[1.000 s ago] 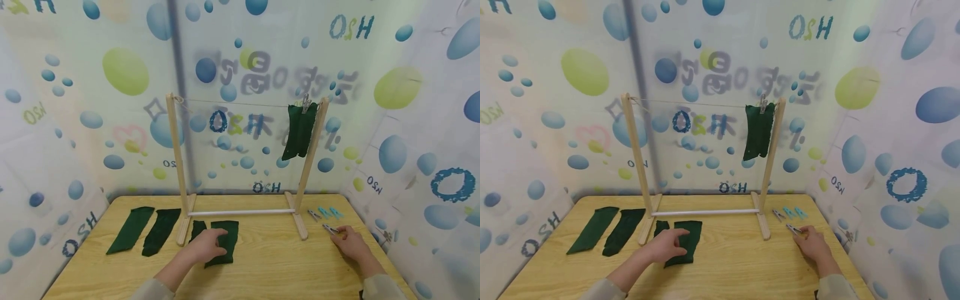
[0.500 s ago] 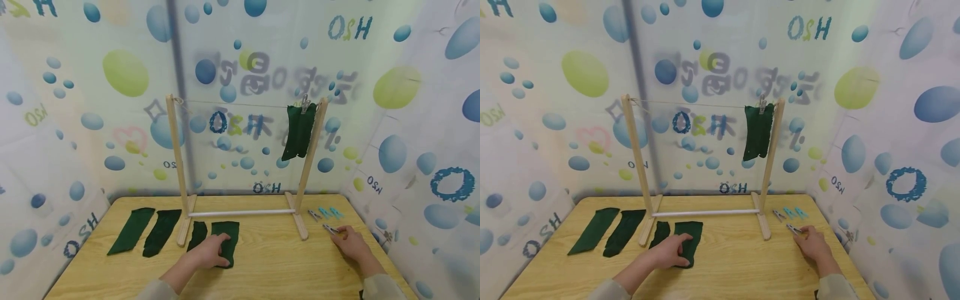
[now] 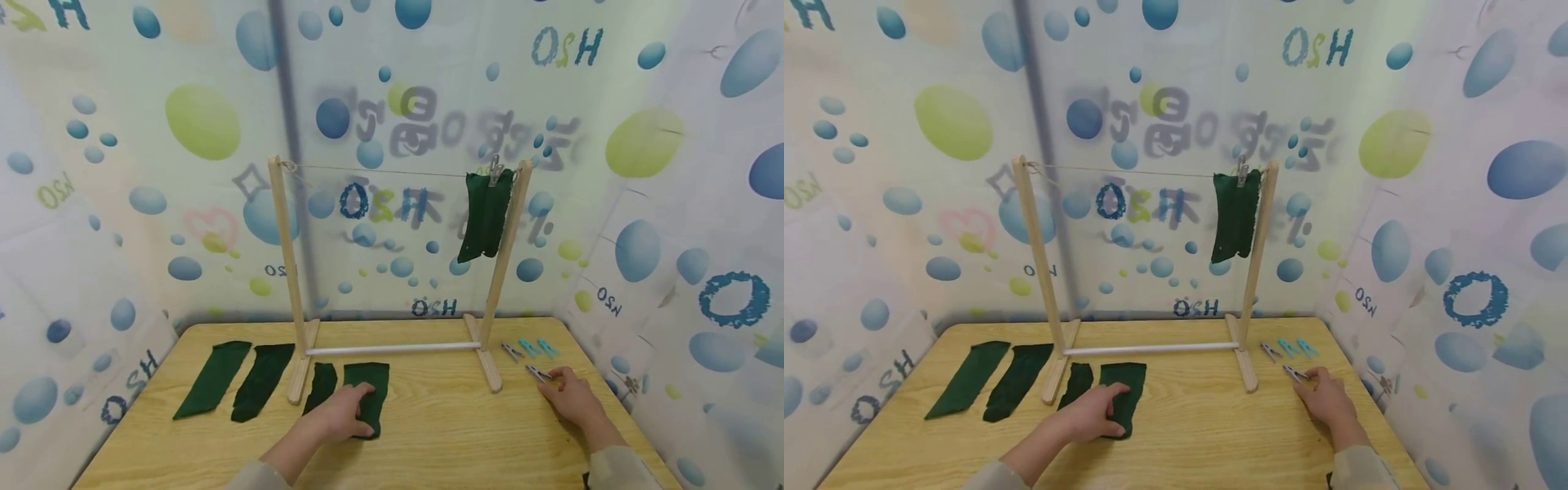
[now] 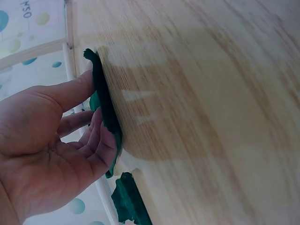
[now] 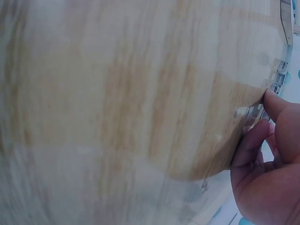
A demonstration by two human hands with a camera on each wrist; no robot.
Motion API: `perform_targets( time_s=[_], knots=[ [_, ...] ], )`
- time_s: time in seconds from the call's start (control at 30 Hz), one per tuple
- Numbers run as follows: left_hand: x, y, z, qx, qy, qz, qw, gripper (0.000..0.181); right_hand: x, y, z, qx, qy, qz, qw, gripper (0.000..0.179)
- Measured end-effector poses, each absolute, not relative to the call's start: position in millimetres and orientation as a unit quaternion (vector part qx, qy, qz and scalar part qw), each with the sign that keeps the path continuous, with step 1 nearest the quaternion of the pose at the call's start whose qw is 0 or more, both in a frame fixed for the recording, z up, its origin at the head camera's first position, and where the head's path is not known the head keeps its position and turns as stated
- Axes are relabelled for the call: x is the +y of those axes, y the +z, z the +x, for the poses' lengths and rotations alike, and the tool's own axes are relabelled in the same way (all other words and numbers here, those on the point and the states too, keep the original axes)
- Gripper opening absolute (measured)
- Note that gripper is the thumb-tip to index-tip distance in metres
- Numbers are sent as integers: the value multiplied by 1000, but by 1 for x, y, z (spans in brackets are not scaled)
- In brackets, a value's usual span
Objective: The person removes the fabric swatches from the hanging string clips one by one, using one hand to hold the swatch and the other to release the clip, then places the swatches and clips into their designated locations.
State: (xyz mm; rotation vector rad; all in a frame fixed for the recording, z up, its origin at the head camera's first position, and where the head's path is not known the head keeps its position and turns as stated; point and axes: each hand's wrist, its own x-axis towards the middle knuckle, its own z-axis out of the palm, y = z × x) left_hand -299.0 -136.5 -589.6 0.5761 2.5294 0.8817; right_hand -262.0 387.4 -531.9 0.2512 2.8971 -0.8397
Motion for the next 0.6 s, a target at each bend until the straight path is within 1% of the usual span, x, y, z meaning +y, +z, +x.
perform_targets(
  time_s=[0.6],
  knots=[
    [-136,-590,-299,906,313,213,191,87,385,-529,-261,958,-268,85,64,61]
  ],
)
